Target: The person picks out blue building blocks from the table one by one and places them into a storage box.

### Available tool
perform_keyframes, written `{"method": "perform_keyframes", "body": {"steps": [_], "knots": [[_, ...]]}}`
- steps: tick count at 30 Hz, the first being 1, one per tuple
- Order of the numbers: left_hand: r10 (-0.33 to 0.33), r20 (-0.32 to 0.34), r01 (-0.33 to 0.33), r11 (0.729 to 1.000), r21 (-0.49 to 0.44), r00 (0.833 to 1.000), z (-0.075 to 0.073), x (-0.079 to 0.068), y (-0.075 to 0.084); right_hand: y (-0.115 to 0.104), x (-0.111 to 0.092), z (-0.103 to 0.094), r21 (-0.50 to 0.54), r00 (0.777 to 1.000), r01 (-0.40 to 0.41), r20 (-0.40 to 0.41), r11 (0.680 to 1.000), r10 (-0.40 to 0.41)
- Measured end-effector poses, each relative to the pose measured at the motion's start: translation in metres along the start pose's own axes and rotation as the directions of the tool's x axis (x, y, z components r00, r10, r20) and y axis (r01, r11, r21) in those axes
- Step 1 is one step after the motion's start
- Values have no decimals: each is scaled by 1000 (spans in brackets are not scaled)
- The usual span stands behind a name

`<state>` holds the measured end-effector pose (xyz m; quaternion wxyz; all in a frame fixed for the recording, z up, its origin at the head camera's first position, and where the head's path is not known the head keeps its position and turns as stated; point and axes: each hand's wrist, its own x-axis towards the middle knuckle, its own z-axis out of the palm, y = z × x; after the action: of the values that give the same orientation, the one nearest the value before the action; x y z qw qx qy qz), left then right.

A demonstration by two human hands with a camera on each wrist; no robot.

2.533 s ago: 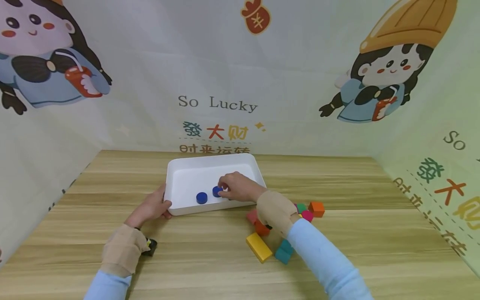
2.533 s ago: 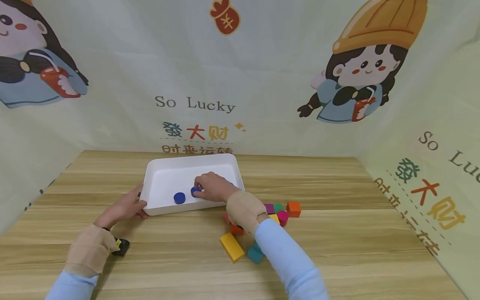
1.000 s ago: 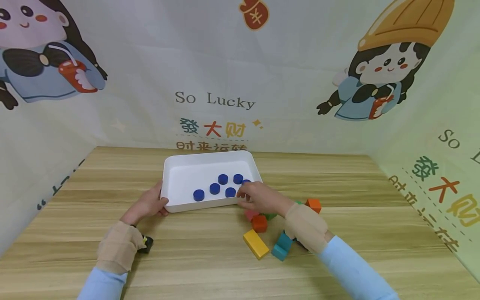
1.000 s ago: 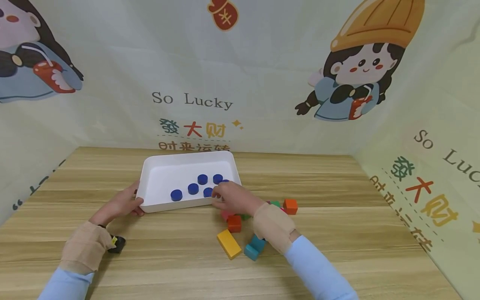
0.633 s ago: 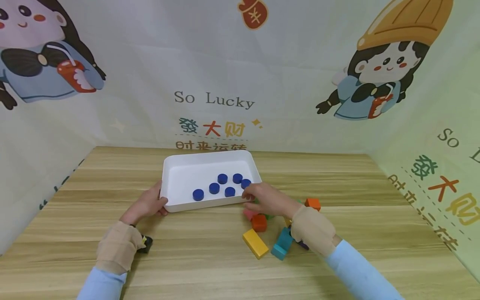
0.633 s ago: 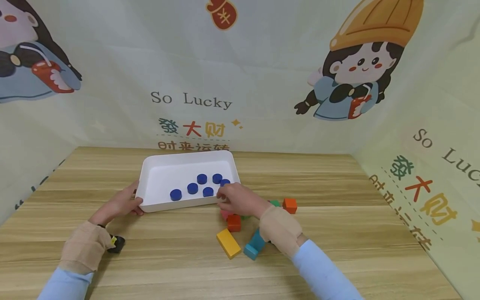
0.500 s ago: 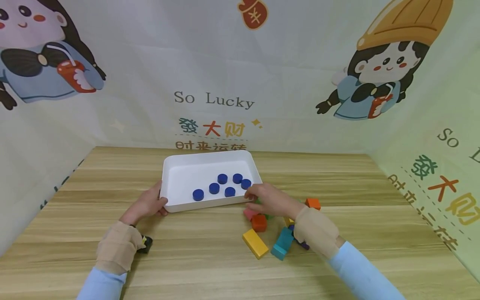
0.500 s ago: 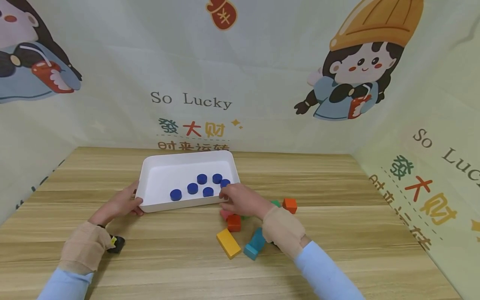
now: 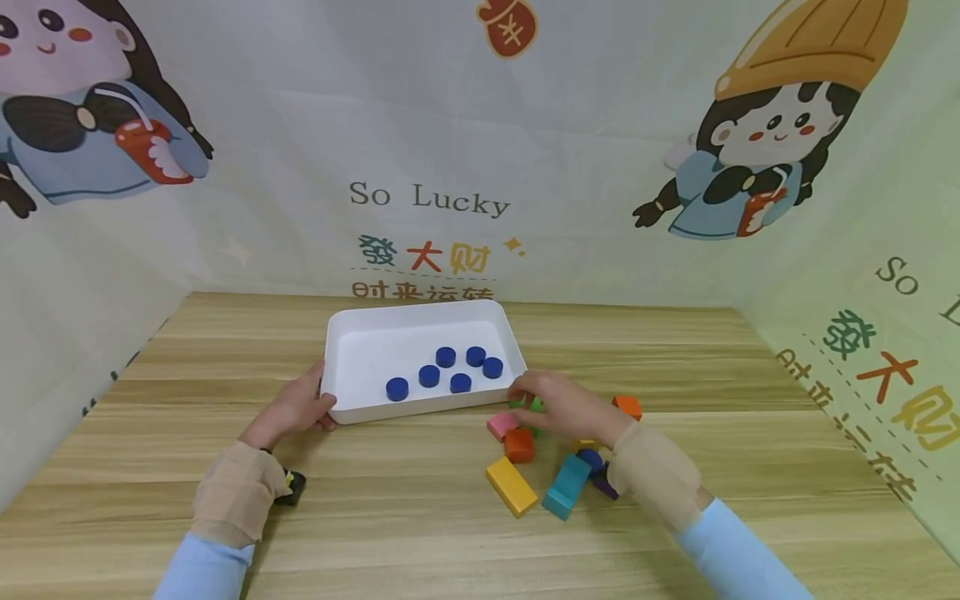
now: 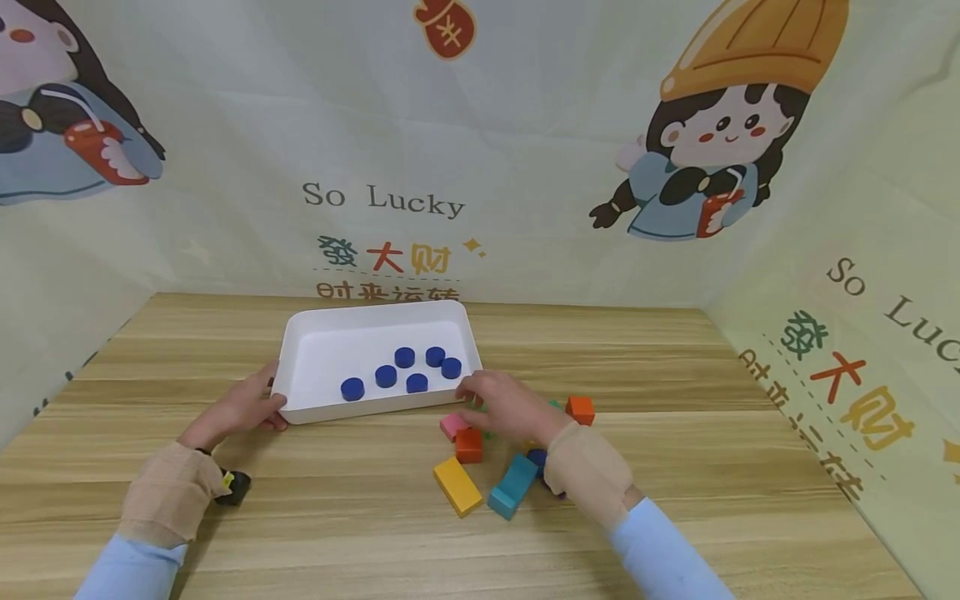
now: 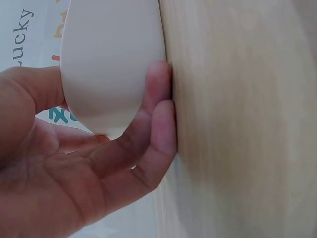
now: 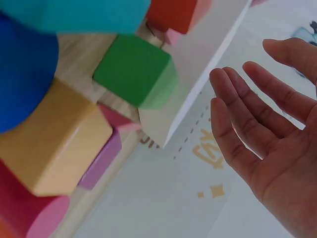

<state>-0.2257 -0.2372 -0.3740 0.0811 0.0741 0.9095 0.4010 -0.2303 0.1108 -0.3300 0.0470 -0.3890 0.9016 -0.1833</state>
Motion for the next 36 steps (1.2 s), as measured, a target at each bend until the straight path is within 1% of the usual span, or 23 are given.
{"method": "perform_keyframes", "body": {"steps": [6,9,10,11,13,15,16,17,20,23,27,32,36], "knots": [[-1,5,1,1000,-3,1000,0,1,-3,9,-10,-6,59,999,9,-49,998,-6],[13,11,-13,1000,-22,1000,-1,3,-9,12,-14,-8,69,998,7,-58,998,-3],[39,9,-39,999,-32,999,0,5,-14,13,-15,-8,65,998,3,-57,998,1],[47,11,-47,998,-36,999,0,6,-17,14,-17,-8,63,998,-1,-57,998,5],[57,14,-56,998,-40,998,0,7,-19,14,-19,-9,71,998,-19,-54,997,23],[49,11,-49,998,-36,999,0,6,-17,15,-22,-9,84,998,-38,-48,996,42],[42,9,-42,999,-33,999,0,5,-15,15,-24,-10,95,998,-49,-43,994,54],[20,11,-20,1000,-23,1000,-1,4,-10,16,-26,-11,108,997,-56,-39,993,61],[5,9,-5,1000,-1,1000,-1,2,-4,19,-30,-15,136,997,-69,-35,988,75],[7,7,-7,1000,9,1000,-1,1,-2,23,-35,-19,110,996,-59,-57,992,66],[2,0,-2,1000,3,1000,-1,1,-1,27,-43,-20,48,995,-61,-82,997,65],[11,4,-11,1000,-10,1000,-1,0,0,31,-55,-16,46,995,-77,-67,996,80],[10,7,-10,1000,-17,1000,-1,0,1,34,-62,-12,41,994,-61,-83,997,65]]}}
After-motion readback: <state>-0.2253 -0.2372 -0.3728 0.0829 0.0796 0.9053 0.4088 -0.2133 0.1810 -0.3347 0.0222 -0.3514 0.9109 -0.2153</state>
